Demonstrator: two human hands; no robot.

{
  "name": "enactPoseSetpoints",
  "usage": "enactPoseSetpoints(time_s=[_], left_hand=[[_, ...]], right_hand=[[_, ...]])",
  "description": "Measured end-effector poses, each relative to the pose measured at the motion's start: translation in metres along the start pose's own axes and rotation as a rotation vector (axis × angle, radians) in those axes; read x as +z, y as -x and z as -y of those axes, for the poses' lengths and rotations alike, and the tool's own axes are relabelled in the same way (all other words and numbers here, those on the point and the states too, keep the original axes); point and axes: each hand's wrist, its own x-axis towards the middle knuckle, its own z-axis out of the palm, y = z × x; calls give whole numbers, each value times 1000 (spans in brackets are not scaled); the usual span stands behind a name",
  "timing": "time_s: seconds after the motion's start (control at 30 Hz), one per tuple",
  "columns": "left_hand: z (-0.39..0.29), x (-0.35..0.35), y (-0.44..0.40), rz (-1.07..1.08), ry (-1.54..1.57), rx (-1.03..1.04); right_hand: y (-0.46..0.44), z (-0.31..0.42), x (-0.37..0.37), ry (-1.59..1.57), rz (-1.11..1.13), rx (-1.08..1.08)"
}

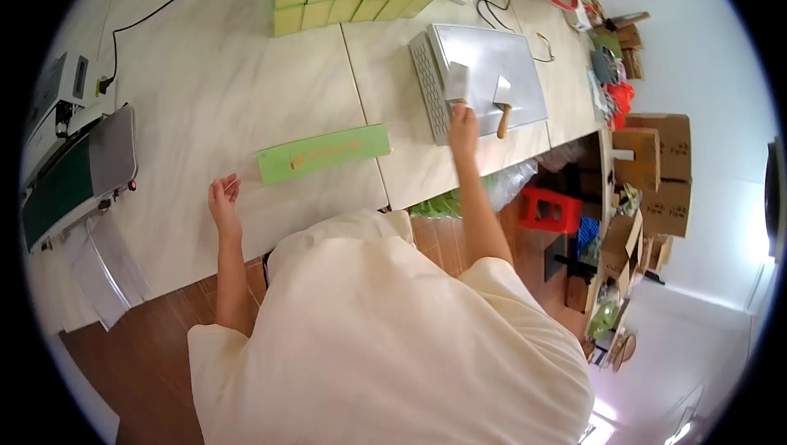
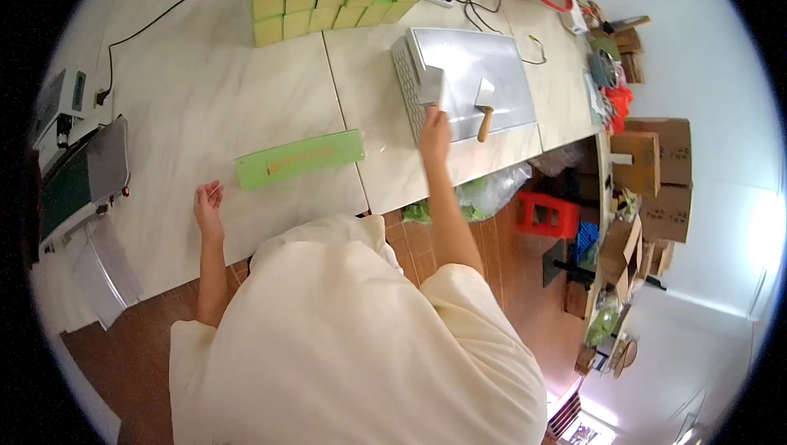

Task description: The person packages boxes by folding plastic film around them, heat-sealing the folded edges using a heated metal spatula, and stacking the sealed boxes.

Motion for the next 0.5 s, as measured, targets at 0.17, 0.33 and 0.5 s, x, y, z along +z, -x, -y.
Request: enactPoseSetpoints(time_s=[0.17,0.33,0.5], left_hand=[[19,8,28,-304,-40,44],[42,25,66,-485,-120,15],[57,38,86,-531,-105,-101]], right_hand=[[-69,-67,-22,-12,99,180],[-71,-45,-37,357,132,75],[-37,19,-32,490,-79,-311]])
